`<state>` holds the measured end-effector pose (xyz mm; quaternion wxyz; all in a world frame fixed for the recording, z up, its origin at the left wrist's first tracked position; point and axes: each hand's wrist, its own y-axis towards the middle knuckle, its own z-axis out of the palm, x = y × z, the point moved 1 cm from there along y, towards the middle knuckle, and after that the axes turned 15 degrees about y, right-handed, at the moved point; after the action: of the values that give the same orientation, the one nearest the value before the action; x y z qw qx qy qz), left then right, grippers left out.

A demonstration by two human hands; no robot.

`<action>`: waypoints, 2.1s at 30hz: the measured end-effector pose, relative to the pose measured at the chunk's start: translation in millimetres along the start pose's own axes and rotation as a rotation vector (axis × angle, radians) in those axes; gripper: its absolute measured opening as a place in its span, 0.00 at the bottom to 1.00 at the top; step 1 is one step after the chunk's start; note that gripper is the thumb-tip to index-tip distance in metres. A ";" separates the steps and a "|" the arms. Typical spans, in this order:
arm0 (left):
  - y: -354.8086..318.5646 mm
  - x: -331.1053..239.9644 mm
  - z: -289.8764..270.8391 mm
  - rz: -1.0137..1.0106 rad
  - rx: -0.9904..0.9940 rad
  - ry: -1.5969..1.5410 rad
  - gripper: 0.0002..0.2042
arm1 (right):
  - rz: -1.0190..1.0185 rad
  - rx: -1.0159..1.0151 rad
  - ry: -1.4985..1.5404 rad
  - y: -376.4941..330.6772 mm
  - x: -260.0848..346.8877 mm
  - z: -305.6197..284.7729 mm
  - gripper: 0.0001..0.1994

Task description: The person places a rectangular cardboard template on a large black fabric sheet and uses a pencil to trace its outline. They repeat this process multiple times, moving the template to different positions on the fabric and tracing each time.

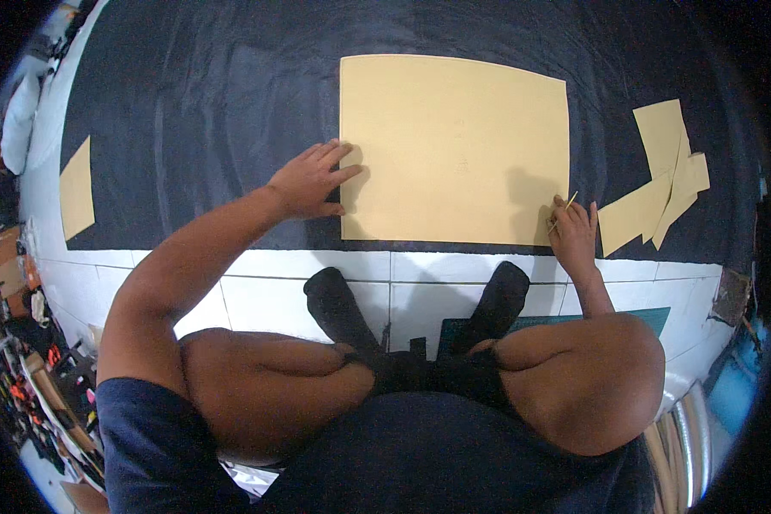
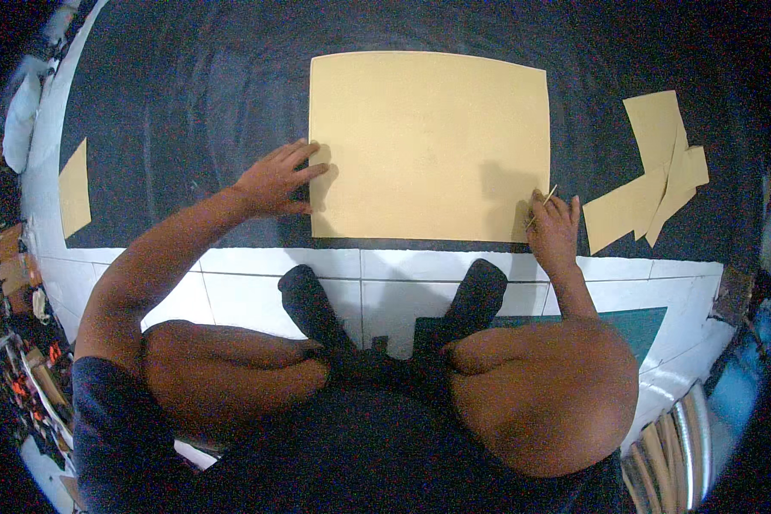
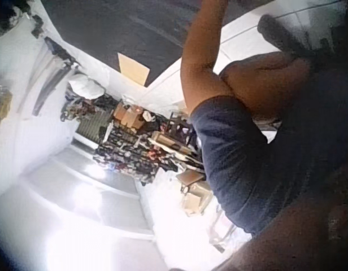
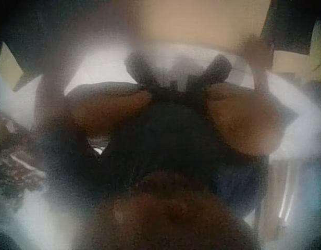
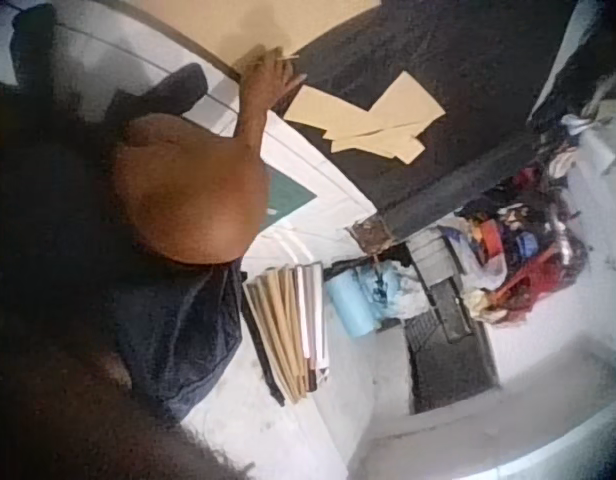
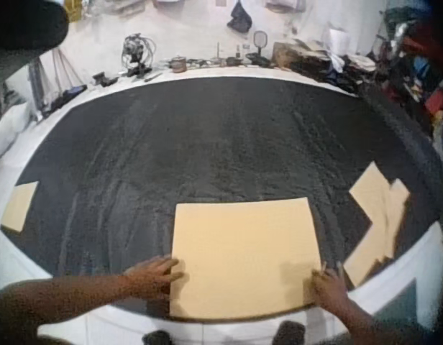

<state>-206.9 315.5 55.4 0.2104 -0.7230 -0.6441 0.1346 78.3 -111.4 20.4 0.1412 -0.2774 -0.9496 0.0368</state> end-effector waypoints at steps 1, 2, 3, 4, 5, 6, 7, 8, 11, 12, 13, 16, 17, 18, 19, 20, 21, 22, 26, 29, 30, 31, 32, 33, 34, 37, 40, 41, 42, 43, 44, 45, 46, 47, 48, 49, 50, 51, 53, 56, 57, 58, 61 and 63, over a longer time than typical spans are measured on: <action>2.4 -4.4 7.3 0.002 -0.042 -0.022 0.42 | 0.007 0.040 -0.010 1.0 2.4 -3.3 0.30; 4.2 -8.1 13.9 0.002 -0.084 -0.042 0.43 | 0.021 0.042 -0.015 2.2 6.7 -4.1 0.30; 7.2 -11.0 18.9 0.002 -0.086 -0.058 0.45 | 0.037 0.043 -0.024 3.2 6.5 -5.1 0.29; 9.7 -13.3 23.3 0.002 -0.088 -0.073 0.47 | 0.054 0.045 -0.030 2.2 7.5 -5.1 0.29; 11.8 -15.6 27.5 0.001 -0.089 -0.087 0.48 | 0.062 0.049 -0.042 1.5 7.6 -6.3 0.29; 11.4 -16.7 27.8 -0.003 -0.092 -0.101 0.50 | 0.069 0.053 -0.052 0.2 7.1 -4.3 0.29; 11.3 -17.5 27.7 -0.006 -0.096 -0.115 0.52 | 0.067 0.047 -0.058 -0.2 5.6 -3.1 0.29; 10.3 -17.8 27.7 -0.009 -0.100 -0.128 0.53 | 0.065 0.038 -0.062 -0.1 4.2 -0.9 0.29; 5.3 -20.4 34.5 -0.025 -0.105 -0.090 0.55 | 0.031 0.014 -0.063 1.7 3.9 5.5 0.30; 4.9 -20.4 34.2 -0.019 -0.102 -0.097 0.56 | 0.034 0.016 -0.066 2.9 5.0 6.0 0.30; 4.8 -19.6 33.5 -0.014 -0.100 -0.104 0.56 | 0.045 0.029 -0.077 2.4 6.6 6.7 0.30; 5.1 -17.5 33.7 -0.002 -0.109 -0.119 0.58 | 0.152 0.108 -0.129 7.4 11.0 4.2 0.29; 5.4 -17.2 33.9 0.002 -0.116 -0.122 0.59 | 0.131 0.088 -0.109 7.5 9.6 4.1 0.29; 4.2 -17.1 32.1 0.005 -0.110 -0.120 0.58 | 0.111 0.072 -0.088 6.5 9.8 3.4 0.29; 3.1 -17.0 30.2 0.008 -0.104 -0.118 0.58 | 0.091 0.056 -0.066 5.6 9.8 2.8 0.29; 2.6 -17.4 28.1 0.011 -0.098 -0.116 0.58 | 0.089 0.067 -0.084 4.7 9.2 1.4 0.28; 3.3 -17.7 27.6 0.008 -0.085 -0.107 0.58 | 0.085 0.075 -0.099 8.5 16.8 -4.6 0.27; 5.0 -19.5 26.4 0.007 -0.072 -0.097 0.58 | 0.083 0.082 -0.114 12.1 26.3 -12.3 0.26; -0.7 -17.3 24.4 -0.022 -0.056 -0.049 0.58 | 0.129 0.100 0.359 56.0 98.9 -24.9 0.17; 9.1 -20.3 25.3 -0.014 -0.061 -0.090 0.58 | -0.132 0.328 0.501 66.6 160.1 -4.1 0.16; 12.3 -21.7 25.7 -0.007 -0.063 -0.078 0.58 | -0.271 0.397 0.579 69.7 184.8 6.0 0.15; 12.6 -22.4 26.8 -0.010 -0.057 -0.062 0.58 | -0.464 0.438 0.653 75.3 203.3 26.0 0.13; 8.5 -22.0 29.2 -0.023 -0.041 -0.048 0.58 | -0.579 0.402 0.802 80.3 227.2 40.1 0.11; 6.0 -21.5 29.4 -0.025 -0.044 -0.055 0.58 | -0.602 0.424 0.813 84.0 250.0 43.4 0.10; 5.7 -21.0 27.8 -0.027 -0.052 -0.060 0.58 | -0.614 0.437 0.852 85.4 259.1 47.9 0.10; 5.7 -19.7 27.8 -0.027 -0.068 -0.080 0.59 | -0.624 0.447 0.978 86.3 274.1 60.4 0.09; 5.9 -19.1 28.9 -0.026 -0.092 -0.104 0.59 | -0.654 0.403 0.938 86.6 280.8 73.0 0.09; 6.3 -19.1 29.1 -0.026 -0.102 -0.113 0.59 | -0.653 0.392 0.918 87.0 279.8 75.3 0.09; 5.3 -18.7 28.8 -0.029 -0.109 -0.117 0.59 | -0.658 0.383 0.902 88.7 280.8 76.9 0.09; 5.2 -18.8 28.1 -0.031 -0.116 -0.121 0.59 | -0.662 0.373 0.886 90.3 281.3 78.1 0.09; 5.1 -18.9 27.5 -0.033 -0.123 -0.125 0.58 | -0.665 0.389 0.874 91.1 280.4 78.5 0.09; 5.5 -19.0 29.6 -0.031 -0.130 -0.115 0.58 | -0.667 0.405 0.863 91.6 279.0 77.8 0.09; 6.3 -18.7 31.5 -0.029 -0.136 -0.105 0.58 | -0.669 0.420 0.852 92.0 278.7 77.6 0.09; 6.4 -18.5 33.6 -0.025 -0.143 -0.095 0.58 | -0.686 0.403 0.855 91.7 279.1 79.5 0.09; 5.6 -18.6 35.6 -0.032 -0.154 -0.094 0.57 | -0.703 0.387 0.858 91.1 280.0 81.0 0.09; 4.9 -19.0 37.4 -0.038 -0.164 -0.093 0.57 | -0.719 0.370 0.862 90.8 280.3 82.4 0.09; 4.4 -19.3 39.0 -0.043 -0.175 -0.092 0.57 | -0.738 0.362 0.853 91.0 279.9 83.7 0.09; 5.0 -19.6 39.3 -0.045 -0.173 -0.082 0.57 | -0.752 0.350 0.845 91.9 280.8 82.4 0.09; 6.7 -20.4 39.2 -0.048 -0.169 -0.060 0.57 | -0.779 0.324 0.834 92.8 281.5 82.2 0.09; 7.5 -20.2 38.0 -0.045 -0.169 -0.055 0.57 | -0.806 0.296 0.825 93.6 281.2 82.2 0.08; 8.4 -20.1 38.0 -0.045 -0.163 -0.057 0.57 | -0.806 0.292 0.821 94.0 281.5 81.3 0.08; 8.9 -19.9 36.9 -0.044 -0.156 -0.059 0.57 | -0.807 0.287 0.817 94.2 281.8 80.6 0.08; 10.3 -19.8 37.6 -0.040 -0.155 -0.073 0.57 | -0.794 0.310 0.817 93.5 282.9 80.5 0.08; 9.1 -19.4 36.6 -0.042 -0.150 -0.073 0.57 | -0.838 0.308 0.763 92.8 281.3 83.9 0.08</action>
<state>-218.6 300.4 17.5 0.1346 -0.7178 -0.6746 0.1078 -124.8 118.7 -4.0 0.5142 0.1517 -0.8441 0.0132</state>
